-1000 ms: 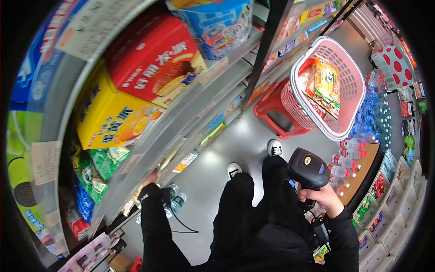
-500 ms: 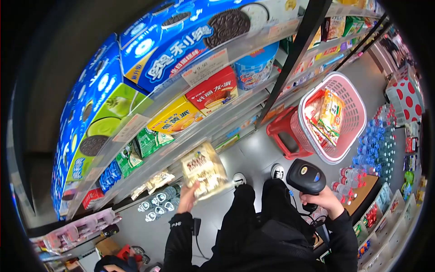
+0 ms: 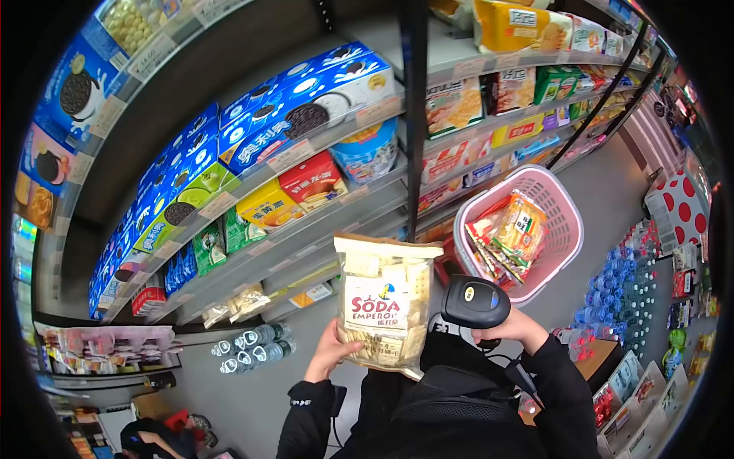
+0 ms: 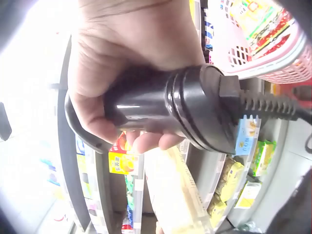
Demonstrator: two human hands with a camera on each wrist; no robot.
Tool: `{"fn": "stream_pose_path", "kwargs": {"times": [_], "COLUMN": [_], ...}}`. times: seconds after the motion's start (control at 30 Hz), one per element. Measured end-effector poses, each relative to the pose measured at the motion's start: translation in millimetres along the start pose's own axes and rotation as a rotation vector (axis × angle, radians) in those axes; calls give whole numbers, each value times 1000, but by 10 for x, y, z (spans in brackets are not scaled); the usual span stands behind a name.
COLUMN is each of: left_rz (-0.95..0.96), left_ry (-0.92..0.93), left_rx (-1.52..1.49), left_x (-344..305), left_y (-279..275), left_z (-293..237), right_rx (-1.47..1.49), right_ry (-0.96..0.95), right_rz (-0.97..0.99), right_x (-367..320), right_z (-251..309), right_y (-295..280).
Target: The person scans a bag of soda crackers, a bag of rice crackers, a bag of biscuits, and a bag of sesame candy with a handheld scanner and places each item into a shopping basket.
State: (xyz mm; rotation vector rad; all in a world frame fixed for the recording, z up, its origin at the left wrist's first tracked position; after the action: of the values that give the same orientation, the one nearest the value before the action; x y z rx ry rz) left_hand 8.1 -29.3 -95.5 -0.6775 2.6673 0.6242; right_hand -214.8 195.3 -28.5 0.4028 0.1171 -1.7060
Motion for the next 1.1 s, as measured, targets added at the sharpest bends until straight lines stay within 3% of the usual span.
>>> {"fn": "stream_pose_path", "kwargs": {"times": [0.17, 0.27, 0.43, 0.47, 0.5, 0.57, 0.6, 0.63, 0.7, 0.77, 0.83, 0.87, 0.9, 0.93, 0.97, 1.03, 1.1], "left_rz": [102, 156, 318, 318, 327, 303, 325, 337, 632, 617, 452, 630, 630, 645, 659, 681, 694], "left_ry": [141, 206, 261, 277, 280, 362, 319, 320, 219, 135, -167, -260, -278, -209, -141, 0, 150], "left_rx": [174, 191, 99, 85, 94, 183, 271, 279, -174, -141, -355, -617, -606, -604, -607, -617, -624], "left_x": [462, 583, 597, 601, 601, 574, 587, 623, 605, 561, 682, 497, 512, 532, 542, 549, 535], "left_y": [370, 693, 1204, 1272, 1371, 1549, 1584, 1620, 1879, 1982, 1902, 2292, 2322, 2344, 2360, 2392, 2414], "left_z": [-281, -567, -891, -897, -923, -1015, -1003, -1001, -1096, -969, -571, -812, -849, -892, -910, -928, -981], "right_rx": [-14, -12, -335, -163, -378, -162, -315, -234, -167, -134, -32, -66, -104, 145, -273, -374, -284], "right_ry": [-129, 2, -418, -451, -483, -435, -465, -485, -456, -502, -437, -447, -455, -391, -540, -597, -529], "right_rz": [-13, -28, -290, -274, -275, -219, -197, -191, -226, -48, -62, -47, -33, -86, -58, -224, -291], "right_x": [-99, -194, -471, -589, -644, -785, -821, -881, -900, -999, -915, -906, -924, -966, -1180, -1266, -1282], "right_z": [142, 100, 477, 532, 597, 658, 719, 761, 819, 914, 785, 601, 455, 399, 764, 797, 794], "right_y": [-146, -253, -260, -265, -271, -267, -256, -235, -159, -85, -4, -55, -89, -119, -147, -193, -179]}}
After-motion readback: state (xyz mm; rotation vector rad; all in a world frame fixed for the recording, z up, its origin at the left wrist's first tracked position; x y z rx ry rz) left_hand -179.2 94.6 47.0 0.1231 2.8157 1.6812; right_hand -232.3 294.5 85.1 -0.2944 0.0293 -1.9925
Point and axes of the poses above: each hand's wrist, its own x-axis towards the middle knuckle, its own y-axis out of the palm, z = x × y, the point moved 4 cm from there along x, towards the middle knuckle, and after that the axes turned 1 degree about z, right-handed, at the moved point
